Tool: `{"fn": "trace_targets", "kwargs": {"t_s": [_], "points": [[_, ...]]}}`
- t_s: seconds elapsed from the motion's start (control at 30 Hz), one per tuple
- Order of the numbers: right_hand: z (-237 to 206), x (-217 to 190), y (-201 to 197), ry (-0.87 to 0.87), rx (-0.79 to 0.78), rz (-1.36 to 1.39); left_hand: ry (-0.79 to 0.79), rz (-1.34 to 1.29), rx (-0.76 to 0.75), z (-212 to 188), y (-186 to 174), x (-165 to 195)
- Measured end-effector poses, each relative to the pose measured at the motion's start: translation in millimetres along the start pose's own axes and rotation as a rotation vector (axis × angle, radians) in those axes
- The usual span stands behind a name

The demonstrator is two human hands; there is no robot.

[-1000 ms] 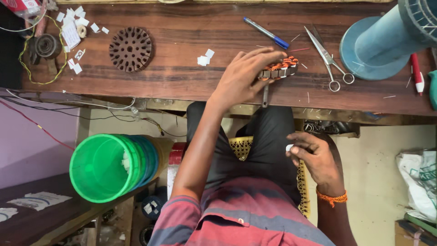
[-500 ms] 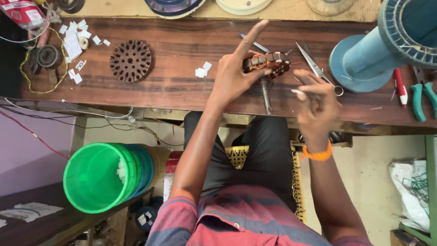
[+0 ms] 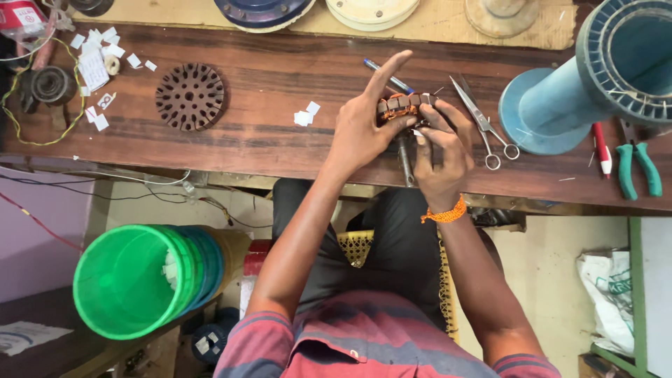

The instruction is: The person sits at a workbench and fits small white insulating wedges into the copper slots of a motor armature, pressing each piece in by hand and turning the armature to reach new slots. They occasionally pick up small pieces from the bench and use scissors to trim material while working around the rotor.

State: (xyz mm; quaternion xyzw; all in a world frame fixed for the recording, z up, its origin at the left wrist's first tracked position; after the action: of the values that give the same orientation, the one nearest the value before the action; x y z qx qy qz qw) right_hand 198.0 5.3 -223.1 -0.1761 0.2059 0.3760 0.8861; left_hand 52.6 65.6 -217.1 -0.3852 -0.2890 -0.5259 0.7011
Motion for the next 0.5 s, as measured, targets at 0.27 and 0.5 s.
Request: {"fn": "trace_targets", "kwargs": {"t_s": [0.27,0.5], "points": [[-3.3,2.6,9.7,0.385,0.047,0.310,-0.017,0.076,-0.036,-5.8,-0.7,3.9],[-4.0,9.3,20.5,0.429,0.008,0.475,0.003,0.063,-0.030,-3.1,-0.2,0.5]]}}
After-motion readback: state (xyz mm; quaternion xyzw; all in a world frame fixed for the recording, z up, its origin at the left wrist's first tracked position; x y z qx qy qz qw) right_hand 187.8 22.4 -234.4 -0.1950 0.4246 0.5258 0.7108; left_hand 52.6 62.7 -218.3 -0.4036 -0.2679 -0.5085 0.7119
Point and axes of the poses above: each hand's wrist, its own z-axis towards the middle knuckle, its own y-axis out of the palm, x = y × z, the point moved 4 cm from there along z, towards the middle knuckle, and after that the axes turned 15 degrees about x, right-handed, at the moved point
